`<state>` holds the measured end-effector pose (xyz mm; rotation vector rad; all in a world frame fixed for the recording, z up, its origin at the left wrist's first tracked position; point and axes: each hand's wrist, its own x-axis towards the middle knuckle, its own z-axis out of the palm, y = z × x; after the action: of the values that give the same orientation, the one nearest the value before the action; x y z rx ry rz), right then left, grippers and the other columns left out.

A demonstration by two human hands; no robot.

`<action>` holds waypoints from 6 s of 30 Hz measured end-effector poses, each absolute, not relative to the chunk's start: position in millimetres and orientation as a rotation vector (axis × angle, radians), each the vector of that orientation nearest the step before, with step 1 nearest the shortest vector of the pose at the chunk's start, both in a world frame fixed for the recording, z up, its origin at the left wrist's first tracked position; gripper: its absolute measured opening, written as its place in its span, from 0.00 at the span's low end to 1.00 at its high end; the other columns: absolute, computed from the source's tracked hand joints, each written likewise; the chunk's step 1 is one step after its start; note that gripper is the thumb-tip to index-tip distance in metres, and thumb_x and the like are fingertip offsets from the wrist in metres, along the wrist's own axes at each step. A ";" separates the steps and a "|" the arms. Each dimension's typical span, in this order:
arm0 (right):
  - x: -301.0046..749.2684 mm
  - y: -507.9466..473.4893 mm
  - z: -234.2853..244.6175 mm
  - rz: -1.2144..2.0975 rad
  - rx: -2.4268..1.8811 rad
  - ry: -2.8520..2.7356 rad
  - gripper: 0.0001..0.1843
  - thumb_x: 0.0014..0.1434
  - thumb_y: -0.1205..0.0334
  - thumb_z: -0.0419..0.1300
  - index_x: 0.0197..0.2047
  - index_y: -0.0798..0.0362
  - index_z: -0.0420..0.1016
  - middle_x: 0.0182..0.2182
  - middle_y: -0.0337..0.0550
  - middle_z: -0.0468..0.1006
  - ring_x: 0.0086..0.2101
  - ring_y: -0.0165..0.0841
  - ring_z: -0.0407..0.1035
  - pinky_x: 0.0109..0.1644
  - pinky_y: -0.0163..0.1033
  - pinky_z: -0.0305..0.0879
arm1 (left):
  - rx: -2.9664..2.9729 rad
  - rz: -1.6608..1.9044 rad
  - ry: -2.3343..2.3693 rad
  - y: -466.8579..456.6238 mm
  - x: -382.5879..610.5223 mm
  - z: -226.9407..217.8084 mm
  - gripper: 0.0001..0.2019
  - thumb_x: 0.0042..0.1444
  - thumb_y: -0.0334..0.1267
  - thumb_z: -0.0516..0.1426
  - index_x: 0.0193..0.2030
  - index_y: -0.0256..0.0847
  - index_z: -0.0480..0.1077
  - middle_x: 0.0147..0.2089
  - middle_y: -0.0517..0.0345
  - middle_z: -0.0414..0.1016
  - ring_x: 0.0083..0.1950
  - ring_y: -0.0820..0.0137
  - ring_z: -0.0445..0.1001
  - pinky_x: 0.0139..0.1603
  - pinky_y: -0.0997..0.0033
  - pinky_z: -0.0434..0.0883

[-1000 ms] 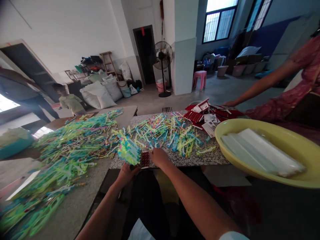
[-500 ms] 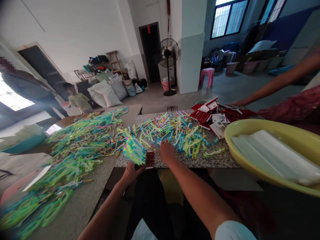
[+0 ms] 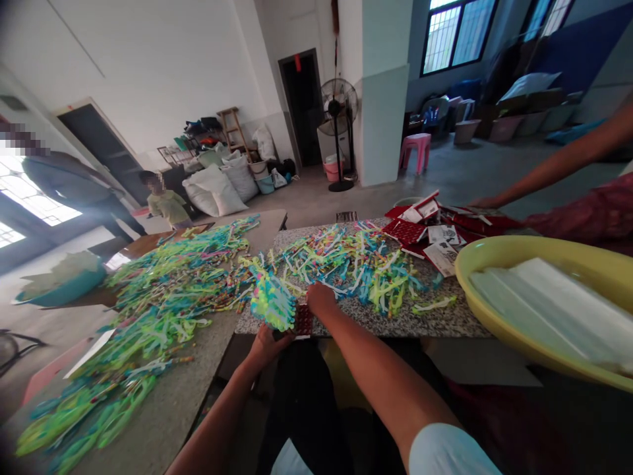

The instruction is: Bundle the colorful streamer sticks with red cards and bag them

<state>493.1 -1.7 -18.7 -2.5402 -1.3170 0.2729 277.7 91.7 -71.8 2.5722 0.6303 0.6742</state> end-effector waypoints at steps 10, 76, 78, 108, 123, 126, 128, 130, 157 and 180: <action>509.5 -20.8 -35.9 0.620 -1.934 -0.922 0.14 0.66 0.57 0.57 0.37 0.56 0.81 0.31 0.42 0.82 0.31 0.32 0.72 0.35 0.33 0.61 | 2.601 0.715 0.564 91.6 278.6 -75.0 0.17 0.53 0.47 0.68 0.45 0.40 0.78 0.45 0.46 0.82 0.51 0.54 0.80 0.56 0.52 0.77; 667.3 -86.2 -0.5 -0.015 -2.645 -1.799 0.21 0.70 0.64 0.52 0.59 0.45 0.79 0.52 0.51 0.77 0.50 0.41 0.72 0.54 0.41 0.63 | 2.651 0.810 0.595 88.7 282.8 -84.2 0.17 0.54 0.54 0.65 0.42 0.43 0.79 0.41 0.48 0.82 0.46 0.54 0.80 0.49 0.55 0.77; 668.2 -84.6 -1.1 0.017 -2.595 -1.869 0.20 0.70 0.64 0.52 0.59 0.42 0.79 0.52 0.49 0.76 0.49 0.40 0.72 0.53 0.40 0.63 | 2.642 0.781 0.583 87.1 282.4 -81.0 0.16 0.55 0.53 0.64 0.40 0.43 0.79 0.40 0.49 0.82 0.46 0.54 0.80 0.51 0.54 0.77; 651.6 -136.7 -3.3 -0.169 -2.258 -1.575 0.09 0.65 0.62 0.57 0.46 0.55 0.74 0.41 0.49 0.79 0.41 0.37 0.74 0.45 0.37 0.67 | 2.602 0.733 0.673 79.9 286.0 -78.3 0.17 0.52 0.51 0.68 0.43 0.42 0.78 0.44 0.49 0.82 0.50 0.53 0.79 0.55 0.51 0.75; 478.8 -57.3 -40.2 0.712 -1.713 -0.704 0.12 0.60 0.53 0.64 0.40 0.52 0.75 0.27 0.41 0.81 0.29 0.36 0.77 0.33 0.37 0.73 | 2.584 0.691 0.662 71.4 286.2 -61.3 0.15 0.54 0.50 0.67 0.41 0.42 0.76 0.42 0.51 0.80 0.50 0.56 0.77 0.56 0.55 0.73; 478.1 -49.6 -39.5 0.676 -1.800 -0.752 0.09 0.61 0.57 0.62 0.42 0.52 0.76 0.27 0.40 0.81 0.29 0.36 0.77 0.33 0.36 0.71 | 2.591 0.652 0.653 70.8 285.8 -60.5 0.14 0.55 0.50 0.66 0.38 0.42 0.75 0.42 0.51 0.80 0.50 0.56 0.76 0.55 0.55 0.72; 478.9 -47.1 -38.5 0.623 -1.838 -0.818 0.09 0.61 0.57 0.62 0.41 0.53 0.78 0.30 0.43 0.82 0.33 0.37 0.78 0.36 0.37 0.71 | 2.593 0.643 0.654 70.6 285.7 -60.2 0.13 0.54 0.49 0.67 0.38 0.42 0.75 0.42 0.51 0.80 0.50 0.56 0.76 0.55 0.55 0.72; 479.3 -45.9 -38.0 0.585 -1.856 -0.900 0.10 0.61 0.57 0.62 0.40 0.54 0.80 0.34 0.45 0.84 0.37 0.38 0.78 0.40 0.38 0.70 | 2.595 0.646 0.653 70.7 285.6 -60.5 0.14 0.55 0.49 0.67 0.39 0.42 0.75 0.42 0.51 0.80 0.51 0.55 0.76 0.55 0.54 0.72; 589.7 -118.0 9.3 -0.075 -2.723 -0.760 0.15 0.68 0.59 0.55 0.48 0.55 0.81 0.46 0.56 0.82 0.45 0.39 0.76 0.47 0.37 0.65 | 2.597 0.734 0.641 84.1 286.0 -81.8 0.17 0.56 0.55 0.62 0.37 0.43 0.74 0.40 0.50 0.79 0.49 0.54 0.76 0.54 0.53 0.73; 595.2 -131.1 -10.7 0.359 -2.349 -1.198 0.17 0.60 0.69 0.56 0.51 0.54 0.79 0.47 0.49 0.82 0.45 0.37 0.76 0.48 0.36 0.68 | 2.615 0.747 0.641 77.8 286.0 -73.3 0.12 0.55 0.50 0.64 0.35 0.44 0.73 0.38 0.52 0.78 0.47 0.56 0.76 0.52 0.54 0.74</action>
<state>595.2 -131.1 -10.7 -2.3487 -1.1984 0.3590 286.0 77.8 -73.3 2.6151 0.6413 0.7468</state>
